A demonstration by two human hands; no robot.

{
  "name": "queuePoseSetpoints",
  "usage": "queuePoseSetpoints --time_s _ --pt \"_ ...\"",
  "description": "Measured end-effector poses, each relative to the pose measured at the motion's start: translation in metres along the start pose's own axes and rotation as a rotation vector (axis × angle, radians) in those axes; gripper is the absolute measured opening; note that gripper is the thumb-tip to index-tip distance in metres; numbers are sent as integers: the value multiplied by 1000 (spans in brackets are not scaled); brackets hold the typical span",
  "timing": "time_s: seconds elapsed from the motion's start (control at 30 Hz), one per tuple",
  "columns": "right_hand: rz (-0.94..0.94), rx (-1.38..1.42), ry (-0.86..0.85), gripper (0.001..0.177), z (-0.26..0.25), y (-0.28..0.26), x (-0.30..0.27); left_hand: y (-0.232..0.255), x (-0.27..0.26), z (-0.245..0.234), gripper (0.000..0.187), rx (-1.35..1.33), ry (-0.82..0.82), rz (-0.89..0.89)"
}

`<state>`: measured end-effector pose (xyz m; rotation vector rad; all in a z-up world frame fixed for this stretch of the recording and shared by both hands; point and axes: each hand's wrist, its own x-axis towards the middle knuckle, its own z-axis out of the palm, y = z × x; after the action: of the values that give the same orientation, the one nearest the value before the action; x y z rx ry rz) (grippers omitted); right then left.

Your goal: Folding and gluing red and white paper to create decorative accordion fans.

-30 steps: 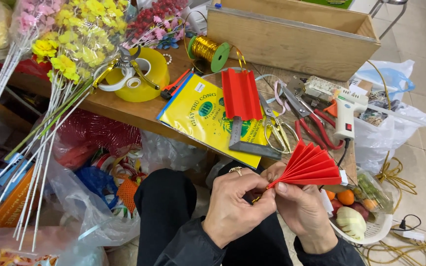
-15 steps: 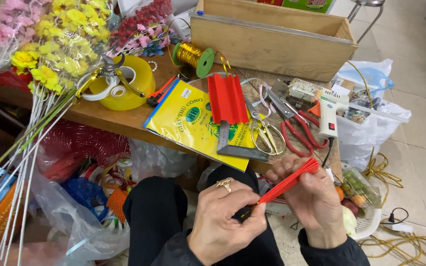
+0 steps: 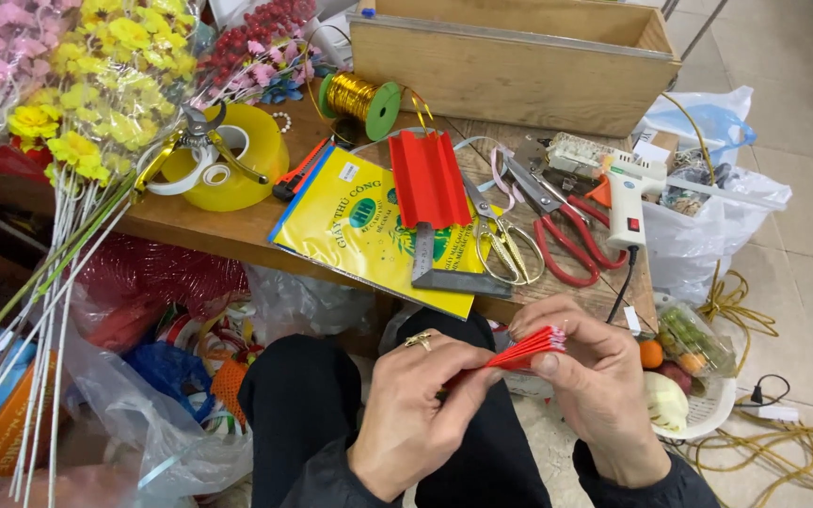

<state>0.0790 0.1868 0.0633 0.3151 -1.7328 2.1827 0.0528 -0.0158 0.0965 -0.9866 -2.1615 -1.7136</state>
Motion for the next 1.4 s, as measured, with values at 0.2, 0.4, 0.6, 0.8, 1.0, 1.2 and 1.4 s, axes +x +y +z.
queuePoseSetpoints --time_s 0.2,0.4,0.6,0.8,1.0,1.2,1.4 --pt "-79 17 126 10 6 6 -5 -4 -2 2 11 -52 -70 -106" --pt "-64 -80 69 17 9 12 -9 -2 1 5 17 -190 -115 -168" --pt "-75 -145 109 14 11 3 -11 -19 -8 8 26 -582 -217 -488" --pt "1 -53 -120 18 11 -6 -11 -43 -15 2 34 -981 -411 -644" --pt "-22 -84 -112 16 13 -4 -11 -41 -14 5 31 -876 -345 -591" --pt "-56 -283 -43 12 24 -13 -13 -49 -18 10 30 -875 -296 -563" --pt "27 -338 158 9 10 3 -8 -31 -9 11 27 -149 -188 -351"
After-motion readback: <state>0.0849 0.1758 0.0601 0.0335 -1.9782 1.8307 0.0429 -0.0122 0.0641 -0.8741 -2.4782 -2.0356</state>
